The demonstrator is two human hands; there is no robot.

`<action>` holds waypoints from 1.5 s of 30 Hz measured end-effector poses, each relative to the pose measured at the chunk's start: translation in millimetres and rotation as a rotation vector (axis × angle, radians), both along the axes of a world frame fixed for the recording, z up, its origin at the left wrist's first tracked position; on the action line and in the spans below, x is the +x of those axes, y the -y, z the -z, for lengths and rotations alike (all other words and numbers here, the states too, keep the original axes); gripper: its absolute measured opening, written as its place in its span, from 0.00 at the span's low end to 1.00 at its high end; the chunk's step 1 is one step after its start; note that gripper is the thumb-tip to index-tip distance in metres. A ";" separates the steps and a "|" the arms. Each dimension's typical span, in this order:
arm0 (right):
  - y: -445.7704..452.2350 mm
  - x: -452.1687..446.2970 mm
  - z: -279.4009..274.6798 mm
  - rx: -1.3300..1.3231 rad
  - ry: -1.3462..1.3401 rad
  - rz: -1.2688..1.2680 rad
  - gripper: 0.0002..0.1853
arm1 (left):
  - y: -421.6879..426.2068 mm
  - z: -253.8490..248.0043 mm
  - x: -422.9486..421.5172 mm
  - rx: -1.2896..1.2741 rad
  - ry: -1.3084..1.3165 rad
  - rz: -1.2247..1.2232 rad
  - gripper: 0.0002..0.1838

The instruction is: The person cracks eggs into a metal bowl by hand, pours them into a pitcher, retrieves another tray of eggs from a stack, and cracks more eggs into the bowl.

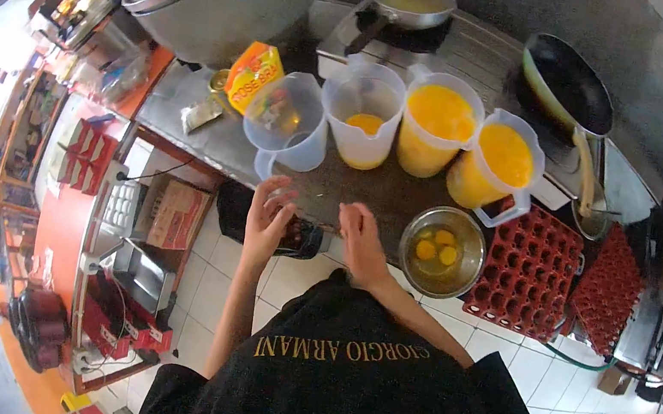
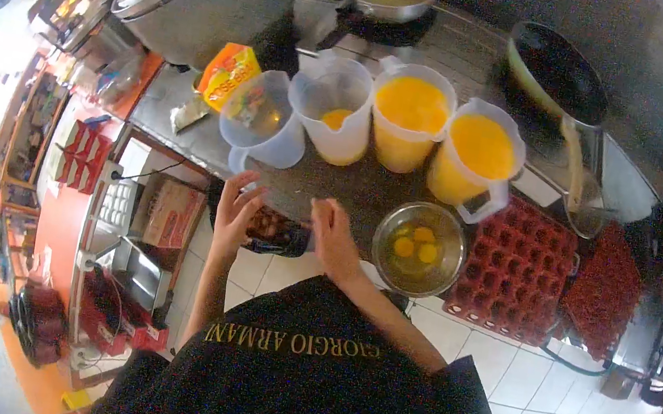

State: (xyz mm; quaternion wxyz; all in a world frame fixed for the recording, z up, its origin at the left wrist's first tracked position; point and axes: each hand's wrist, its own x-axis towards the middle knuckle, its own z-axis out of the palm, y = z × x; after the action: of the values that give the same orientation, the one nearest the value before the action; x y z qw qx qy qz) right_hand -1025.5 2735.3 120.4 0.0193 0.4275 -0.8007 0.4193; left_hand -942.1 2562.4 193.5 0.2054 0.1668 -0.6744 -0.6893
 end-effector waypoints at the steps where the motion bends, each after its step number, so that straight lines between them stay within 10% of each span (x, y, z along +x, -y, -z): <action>1: 4.3 -3.7 11.5 0.009 -0.094 0.035 0.25 | 4.7 0.6 6.3 -0.014 -0.025 -0.016 0.24; 9: 4.2 -13.3 44.1 0.174 -0.240 0.113 0.24 | 10.3 6.6 21.2 0.078 0.051 0.036 0.19; 15: -1.0 -3.3 5.5 -0.121 0.352 0.089 0.24 | -7.4 1.2 -5.6 -0.198 0.130 0.210 0.17; 17: -12.3 3.0 -23.2 -0.493 1.064 0.008 0.22 | -24.1 -8.1 -19.1 -0.325 0.068 0.310 0.20; 20: -37.4 4.0 -44.9 -0.720 1.342 -0.095 0.21 | -47.3 -26.6 -35.1 -0.279 0.097 0.452 0.20; 45: -154.7 -17.0 -33.9 -0.671 0.999 0.364 0.25 | -182.0 -25.4 -90.0 -0.400 -0.031 0.428 0.19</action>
State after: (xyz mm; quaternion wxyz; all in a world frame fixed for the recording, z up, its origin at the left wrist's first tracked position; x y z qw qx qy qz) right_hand -1042.5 2889.9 154.3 -0.1529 0.0077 -0.5977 0.7870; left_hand -1032.1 2744.4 218.9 0.0945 -0.0337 -0.8134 -0.5729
